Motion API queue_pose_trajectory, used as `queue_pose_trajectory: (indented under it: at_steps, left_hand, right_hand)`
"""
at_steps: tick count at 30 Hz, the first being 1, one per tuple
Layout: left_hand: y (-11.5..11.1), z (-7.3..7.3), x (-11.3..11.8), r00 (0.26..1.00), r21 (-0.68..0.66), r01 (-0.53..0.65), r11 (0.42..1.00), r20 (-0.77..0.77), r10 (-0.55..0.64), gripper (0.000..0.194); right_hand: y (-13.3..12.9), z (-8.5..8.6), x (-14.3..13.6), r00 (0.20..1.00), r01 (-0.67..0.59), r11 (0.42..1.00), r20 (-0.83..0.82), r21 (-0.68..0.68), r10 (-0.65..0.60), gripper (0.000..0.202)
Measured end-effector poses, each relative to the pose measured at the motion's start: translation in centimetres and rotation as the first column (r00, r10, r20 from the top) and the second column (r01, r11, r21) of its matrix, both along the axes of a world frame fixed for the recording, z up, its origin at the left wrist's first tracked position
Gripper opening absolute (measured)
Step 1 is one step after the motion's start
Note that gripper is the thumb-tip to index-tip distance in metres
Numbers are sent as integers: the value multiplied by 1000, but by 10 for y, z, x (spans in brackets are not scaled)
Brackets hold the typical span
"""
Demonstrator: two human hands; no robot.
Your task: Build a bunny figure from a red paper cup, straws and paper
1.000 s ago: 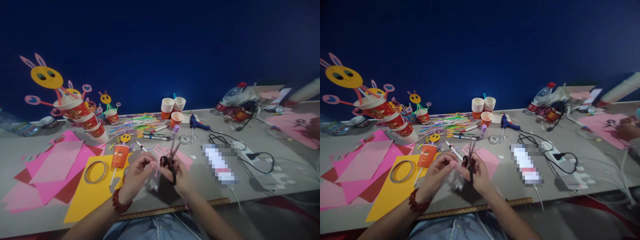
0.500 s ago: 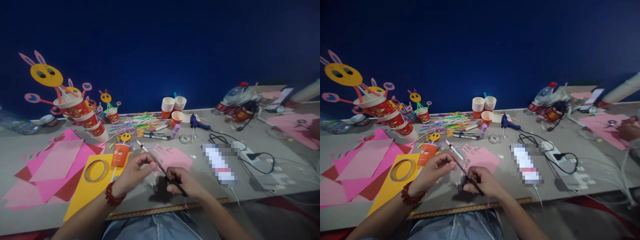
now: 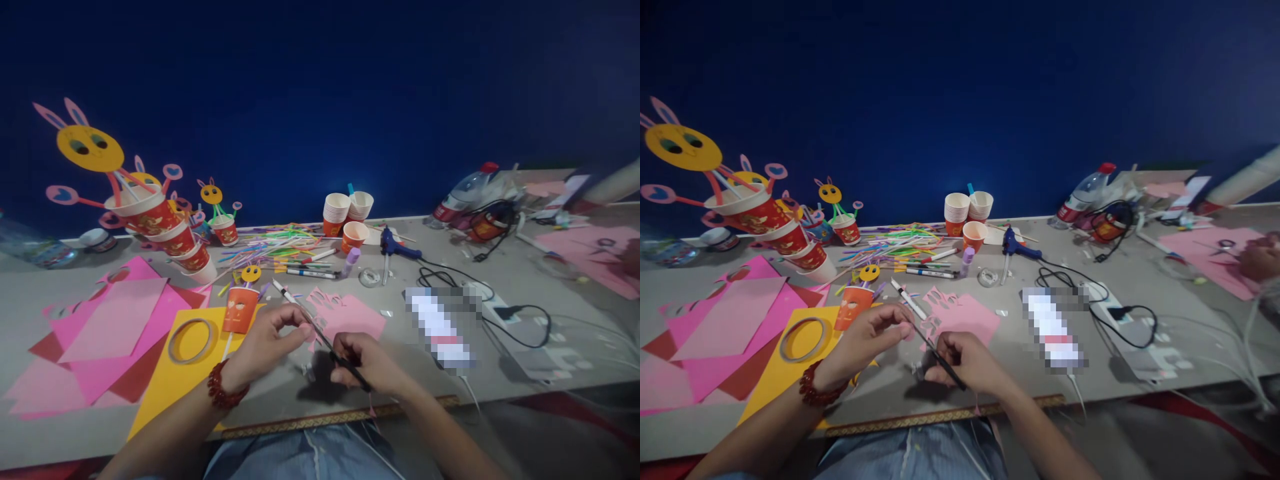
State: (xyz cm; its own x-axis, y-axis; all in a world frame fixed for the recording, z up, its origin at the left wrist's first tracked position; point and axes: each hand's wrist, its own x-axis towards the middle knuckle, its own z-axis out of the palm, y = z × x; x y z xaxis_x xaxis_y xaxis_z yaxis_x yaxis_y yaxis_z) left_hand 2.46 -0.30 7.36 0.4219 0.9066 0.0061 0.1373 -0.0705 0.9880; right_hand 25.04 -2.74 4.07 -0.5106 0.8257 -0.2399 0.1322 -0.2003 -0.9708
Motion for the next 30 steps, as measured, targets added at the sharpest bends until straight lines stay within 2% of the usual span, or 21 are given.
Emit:
queue_pose_trajectory:
  at_steps: [5, 11, 16, 19, 22, 25, 30]
  left_hand:
    - [1, 1, -1, 1000, 6, 4, 1000, -18, -4, 23]
    - [1, 0, -1, 1000, -10, 18, 1000, -25, -18, 24]
    - [0, 2, 0, 1000, -34, -14, 999, 12, 14, 22]
    - [-2, 3, 0, 998, -53, -39, 998, 49, 42, 23]
    - [-4, 3, 3, 990, -100, -78, 992, 110, 88, 21]
    - [-8, 0, 10, 971, -173, -121, 977, 184, 153, 19]
    - [-16, -12, 25, 898, -252, -236, 939, 314, 310, 18]
  right_hand:
    - [1, -1, -1, 1000, -1, 1000, 12, 21, 0, 59]
    - [1, -3, 0, 999, 0, 994, 38, 107, -4, 55]
    - [2, -7, 0, 999, 27, 992, 43, 122, -33, 57]
    - [3, -8, -2, 994, 105, 991, 10, 80, -106, 56]
    - [4, -7, -7, 971, 217, 975, -114, 52, -210, 47]
    - [2, -5, -21, 912, 341, 940, -250, 25, -325, 42]
    - [-1, -6, -53, 780, 513, 854, -369, -83, -505, 43]
